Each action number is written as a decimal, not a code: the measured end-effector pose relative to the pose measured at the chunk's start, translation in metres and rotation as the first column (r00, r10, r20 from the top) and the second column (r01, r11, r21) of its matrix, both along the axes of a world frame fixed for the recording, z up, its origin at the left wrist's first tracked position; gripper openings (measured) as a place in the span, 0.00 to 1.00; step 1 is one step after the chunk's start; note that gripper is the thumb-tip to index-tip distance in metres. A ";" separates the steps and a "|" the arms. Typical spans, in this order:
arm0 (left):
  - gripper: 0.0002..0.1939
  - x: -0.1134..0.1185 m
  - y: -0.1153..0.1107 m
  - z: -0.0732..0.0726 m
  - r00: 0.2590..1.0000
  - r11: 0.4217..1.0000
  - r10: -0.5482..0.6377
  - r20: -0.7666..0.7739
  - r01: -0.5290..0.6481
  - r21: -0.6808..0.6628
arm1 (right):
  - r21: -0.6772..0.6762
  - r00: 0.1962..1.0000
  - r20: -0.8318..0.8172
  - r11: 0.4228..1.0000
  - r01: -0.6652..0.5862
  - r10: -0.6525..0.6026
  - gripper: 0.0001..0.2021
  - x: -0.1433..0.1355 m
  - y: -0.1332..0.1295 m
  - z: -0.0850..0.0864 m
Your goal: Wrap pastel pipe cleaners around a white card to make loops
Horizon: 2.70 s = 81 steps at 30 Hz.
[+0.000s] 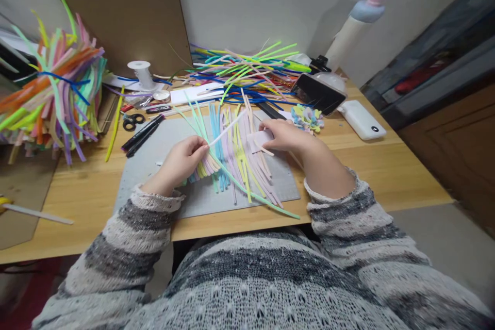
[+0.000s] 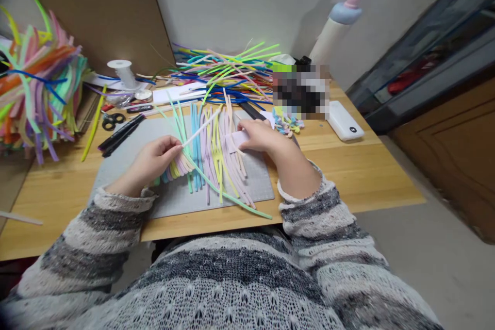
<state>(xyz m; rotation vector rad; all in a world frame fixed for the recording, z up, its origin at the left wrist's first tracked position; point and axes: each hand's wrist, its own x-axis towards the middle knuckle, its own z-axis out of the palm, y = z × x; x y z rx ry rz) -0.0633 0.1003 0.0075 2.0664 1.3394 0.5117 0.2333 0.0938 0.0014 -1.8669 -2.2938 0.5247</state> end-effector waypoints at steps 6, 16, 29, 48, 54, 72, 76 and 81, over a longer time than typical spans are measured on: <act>0.11 -0.002 0.003 -0.002 0.996 0.996 0.067 0.055 -0.064 -0.057 | -0.140 0.905 -0.394 0.984 0.111 -0.158 0.13 0.009 -0.001 0.010; 0.14 0.000 -0.002 0.005 0.991 0.991 0.046 0.125 -0.029 -0.129 | 0.153 0.596 -0.794 0.910 0.386 -0.119 0.08 -0.025 -0.017 0.033; 0.15 0.005 -0.006 0.010 0.916 0.900 0.145 0.373 0.035 -0.435 | -0.236 0.350 -0.916 0.969 -0.073 -0.196 0.08 -0.087 -0.030 0.000; 0.15 0.005 -0.007 0.007 0.913 0.883 0.143 0.383 0.057 -0.465 | -0.165 0.354 -0.924 0.986 -0.020 -0.147 0.08 -0.097 -0.039 -0.002; 0.16 0.000 -0.003 0.010 0.889 0.905 0.219 0.402 -0.031 -0.425 | -0.234 0.385 -0.890 0.969 0.077 -0.246 0.17 -0.094 -0.038 -0.004; 0.13 -0.013 0.005 0.015 0.726 0.879 0.362 0.585 -0.057 -0.473 | -0.271 0.311 -0.929 0.940 -0.205 -0.200 0.10 -0.108 -0.050 -0.004; 0.13 -0.012 0.005 0.017 0.724 0.874 0.364 0.585 -0.048 -0.484 | -0.261 0.345 -0.922 0.941 -0.215 -0.177 0.09 -0.109 -0.050 -0.005; 0.13 -0.012 0.003 0.020 0.714 0.852 0.379 0.589 -0.020 -0.523 | -0.284 0.361 -0.912 0.934 -0.216 -0.194 0.07 -0.111 -0.051 -0.005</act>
